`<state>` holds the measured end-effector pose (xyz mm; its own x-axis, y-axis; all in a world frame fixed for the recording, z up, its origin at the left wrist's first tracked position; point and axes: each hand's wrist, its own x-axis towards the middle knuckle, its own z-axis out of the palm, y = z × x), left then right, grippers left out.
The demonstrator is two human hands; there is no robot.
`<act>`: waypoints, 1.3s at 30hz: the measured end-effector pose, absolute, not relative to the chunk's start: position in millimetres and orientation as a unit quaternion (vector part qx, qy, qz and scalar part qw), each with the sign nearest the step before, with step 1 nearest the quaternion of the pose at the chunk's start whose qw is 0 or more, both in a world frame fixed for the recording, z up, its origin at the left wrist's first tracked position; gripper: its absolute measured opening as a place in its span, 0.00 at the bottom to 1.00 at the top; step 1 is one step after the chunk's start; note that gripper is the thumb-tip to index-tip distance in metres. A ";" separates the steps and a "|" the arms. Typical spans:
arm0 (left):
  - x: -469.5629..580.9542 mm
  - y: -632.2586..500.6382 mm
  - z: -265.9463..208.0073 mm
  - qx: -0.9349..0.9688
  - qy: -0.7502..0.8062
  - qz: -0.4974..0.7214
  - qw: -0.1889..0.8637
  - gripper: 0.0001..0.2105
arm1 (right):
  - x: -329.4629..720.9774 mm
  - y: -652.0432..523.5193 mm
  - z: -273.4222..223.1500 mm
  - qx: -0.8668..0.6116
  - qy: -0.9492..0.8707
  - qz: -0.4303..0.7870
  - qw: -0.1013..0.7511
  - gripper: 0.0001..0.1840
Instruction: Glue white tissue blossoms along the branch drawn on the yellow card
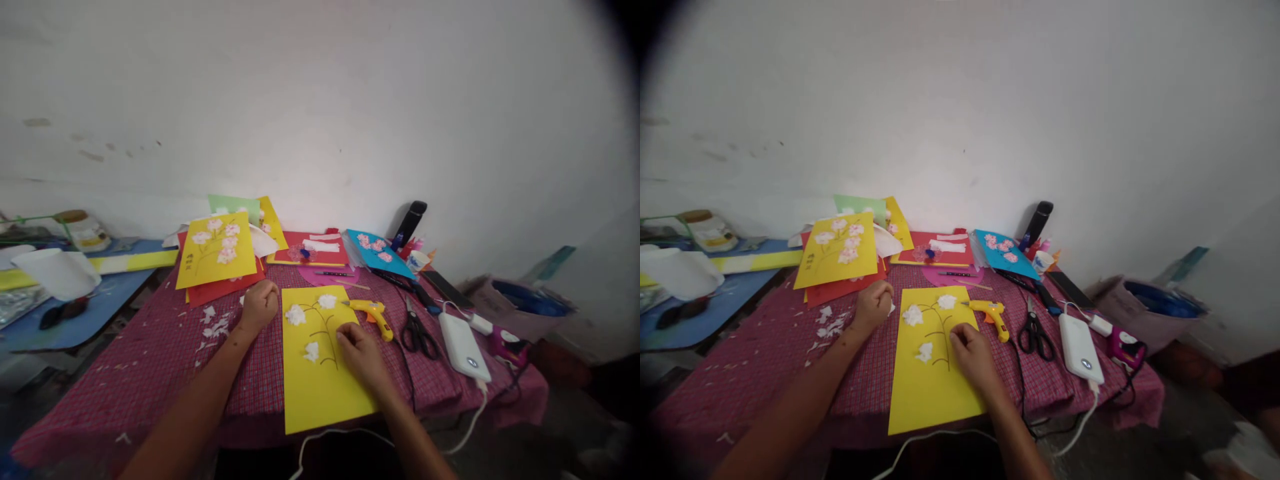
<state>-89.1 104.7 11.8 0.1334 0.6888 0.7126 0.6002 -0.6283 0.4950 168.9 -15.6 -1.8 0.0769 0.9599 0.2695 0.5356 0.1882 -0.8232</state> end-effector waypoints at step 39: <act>-57.5 89.9 10.5 0.810 0.384 0.430 0.108 0.13 | 171.0 -21.9 -0.9 -0.571 -0.682 0.243 0.387 0.08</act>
<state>-57.5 89.9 10.5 0.3352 0.7148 0.6138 0.5285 -0.6820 0.5056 171.0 -21.9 -0.9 -0.0473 0.9670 0.2502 0.5908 0.2291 -0.7736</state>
